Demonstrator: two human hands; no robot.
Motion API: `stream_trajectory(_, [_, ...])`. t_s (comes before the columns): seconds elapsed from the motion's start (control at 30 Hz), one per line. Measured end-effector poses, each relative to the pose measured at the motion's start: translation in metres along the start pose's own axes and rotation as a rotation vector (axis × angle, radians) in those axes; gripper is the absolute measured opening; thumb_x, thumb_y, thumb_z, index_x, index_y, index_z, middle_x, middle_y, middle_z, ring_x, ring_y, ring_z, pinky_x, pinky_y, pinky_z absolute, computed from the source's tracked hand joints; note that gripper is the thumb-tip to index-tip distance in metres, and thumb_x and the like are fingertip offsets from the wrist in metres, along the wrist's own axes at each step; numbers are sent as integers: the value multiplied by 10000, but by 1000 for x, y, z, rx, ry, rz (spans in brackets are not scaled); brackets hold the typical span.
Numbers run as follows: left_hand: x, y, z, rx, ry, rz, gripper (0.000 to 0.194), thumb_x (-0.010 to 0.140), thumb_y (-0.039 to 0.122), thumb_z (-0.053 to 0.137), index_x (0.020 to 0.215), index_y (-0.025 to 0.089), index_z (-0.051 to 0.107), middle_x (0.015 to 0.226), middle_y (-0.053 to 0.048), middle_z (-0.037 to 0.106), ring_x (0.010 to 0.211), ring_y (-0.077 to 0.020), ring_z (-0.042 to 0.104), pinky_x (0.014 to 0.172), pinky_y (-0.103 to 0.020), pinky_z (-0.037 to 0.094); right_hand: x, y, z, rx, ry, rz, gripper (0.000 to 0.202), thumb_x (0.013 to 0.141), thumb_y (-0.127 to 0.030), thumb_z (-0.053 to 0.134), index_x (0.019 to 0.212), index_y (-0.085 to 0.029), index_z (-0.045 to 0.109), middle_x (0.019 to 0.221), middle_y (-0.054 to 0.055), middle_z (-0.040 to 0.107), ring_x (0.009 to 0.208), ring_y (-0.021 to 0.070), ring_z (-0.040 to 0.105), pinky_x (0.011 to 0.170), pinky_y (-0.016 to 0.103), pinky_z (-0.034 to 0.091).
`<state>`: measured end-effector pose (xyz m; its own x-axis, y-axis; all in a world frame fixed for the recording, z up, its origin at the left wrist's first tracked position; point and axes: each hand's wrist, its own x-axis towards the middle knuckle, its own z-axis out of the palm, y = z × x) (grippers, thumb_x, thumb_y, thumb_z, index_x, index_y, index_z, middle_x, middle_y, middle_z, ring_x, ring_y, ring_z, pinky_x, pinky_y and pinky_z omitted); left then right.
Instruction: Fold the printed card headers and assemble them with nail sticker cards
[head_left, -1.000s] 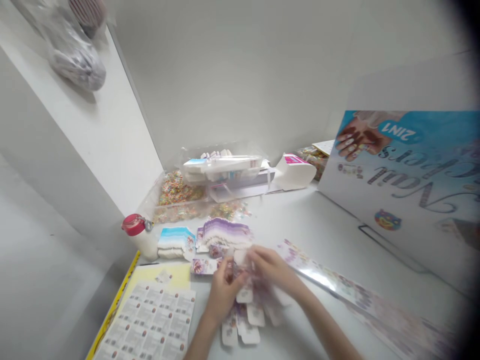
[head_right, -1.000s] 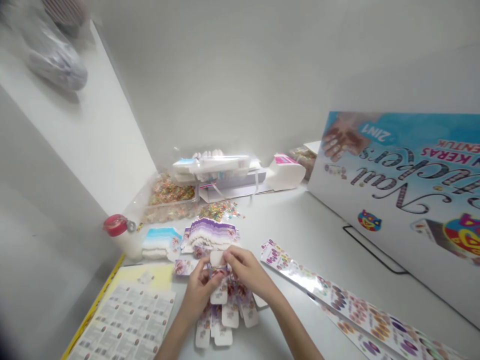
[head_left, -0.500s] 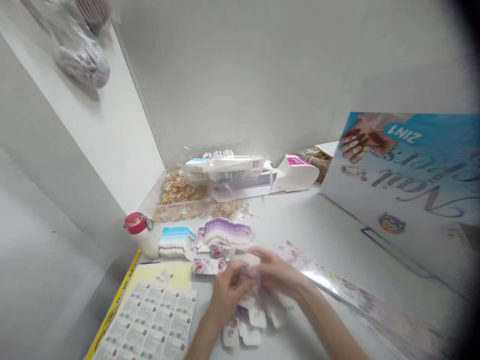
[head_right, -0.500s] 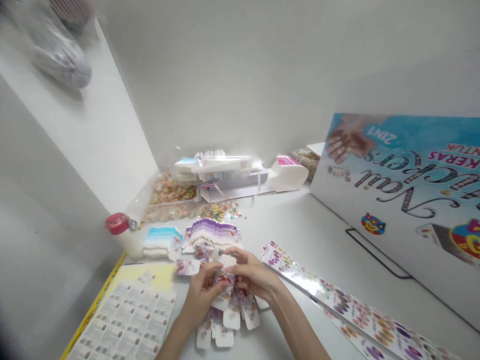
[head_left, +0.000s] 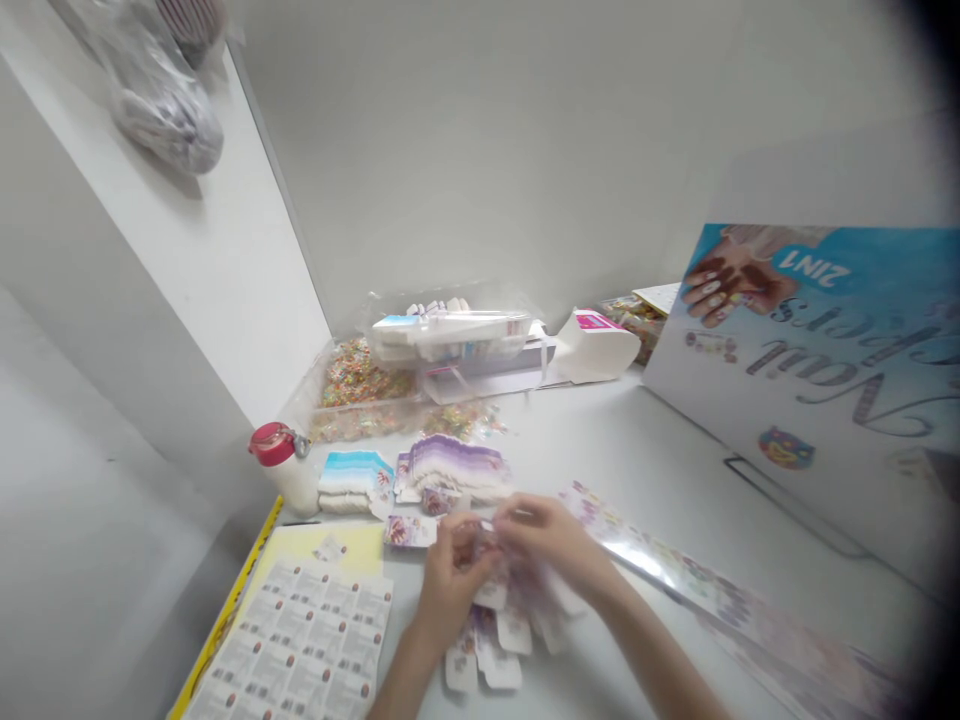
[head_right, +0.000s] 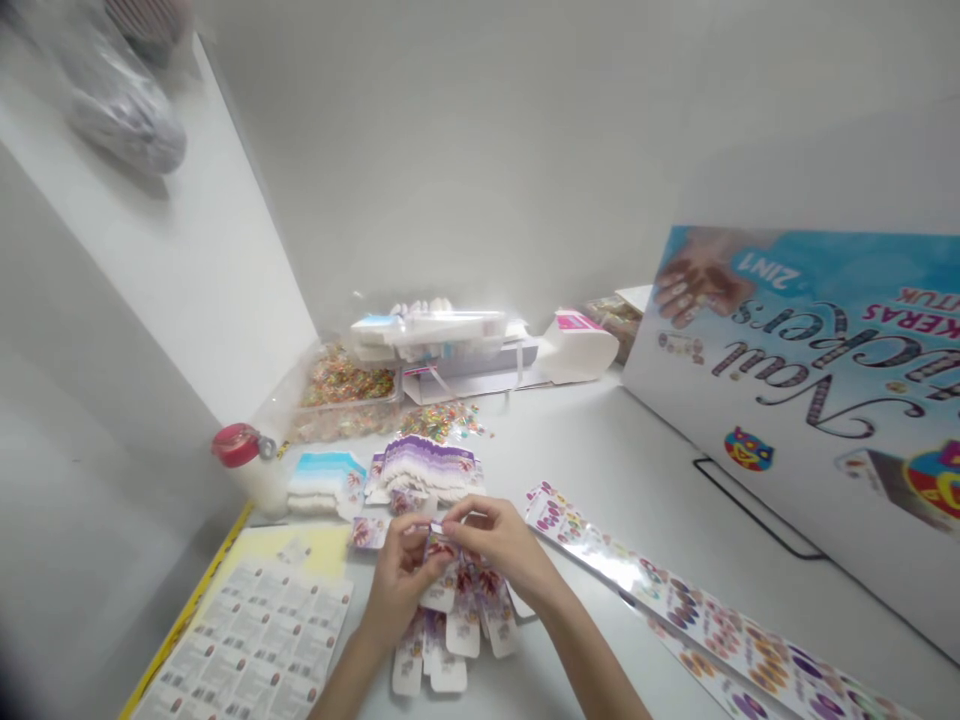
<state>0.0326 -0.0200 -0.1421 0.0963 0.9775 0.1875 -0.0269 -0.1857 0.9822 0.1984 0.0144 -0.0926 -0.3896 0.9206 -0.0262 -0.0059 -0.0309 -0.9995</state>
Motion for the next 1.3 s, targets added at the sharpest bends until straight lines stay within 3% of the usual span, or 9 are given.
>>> stream_trajectory(0.27, [0,-1,-1,6,2,-3,290,836,336,621,1067,201,508,769,22,556,679,-121,513,628,-231,409,2,0,0,-162,29,-84,268,750,-393,676,637,-156,622,657,0,567,638,142,530,593,244,401])
stream_trajectory(0.5, [2,-3,-5,152,52,64,196,865,335,574,998,197,531,715,40,513,637,-112,460,604,-229,374,7,4,-10,-272,-84,-131,447,915,-494,412,766,-185,699,830,30,586,716,147,558,697,275,441])
stream_trajectory(0.6, [3,2,-5,295,37,91,180,861,324,577,991,204,540,784,16,552,721,-139,517,690,-261,423,15,20,-13,-380,21,-212,387,921,-464,416,923,-209,707,1034,67,626,958,206,583,876,328,429])
stream_trajectory(0.7, [3,9,-3,435,-28,164,146,859,268,572,993,210,580,950,-39,589,927,-189,552,866,-330,426,23,42,-17,-644,152,-260,350,924,-400,420,944,-213,715,1209,98,598,1187,266,481,1013,411,335])
stream_trajectory(0.83, [4,15,-1,538,-80,218,197,859,226,554,1046,225,616,1096,-83,584,1119,-236,493,988,-399,376,29,61,-20,-871,145,-268,326,920,-311,426,840,-218,728,1205,81,625,1182,261,500,1022,431,326])
stream_trajectory(1.0, [6,12,-2,554,-13,233,308,880,240,518,1187,233,543,1213,-86,572,1187,-244,448,1042,-450,321,30,62,-23,-858,203,-286,288,901,-257,447,924,-215,731,1068,73,701,1042,238,595,961,397,400])
stream_trajectory(1.13, [8,7,-6,547,131,187,270,907,262,473,1164,224,550,1188,-84,581,1192,-238,459,1061,-453,292,28,56,-28,-824,345,-305,333,908,-266,434,1124,-187,675,1163,100,668,1101,265,575,970,441,407])
stream_trajectory(1.23, [10,4,-9,518,225,128,290,930,314,425,1161,222,575,1215,-93,571,1227,-249,442,1072,-460,277,24,42,-28,-668,503,-375,364,904,-316,458,1195,-191,637,1241,99,623,1177,262,539,1026,458,378])
stream_trajectory(1.3, [11,2,-10,496,242,91,336,935,356,411,1195,228,582,1258,-98,553,1256,-254,422,1080,-455,272,18,28,-22,-463,539,-371,345,872,-353,526,1157,-216,665,1233,82,631,1186,261,540,1044,451,375])
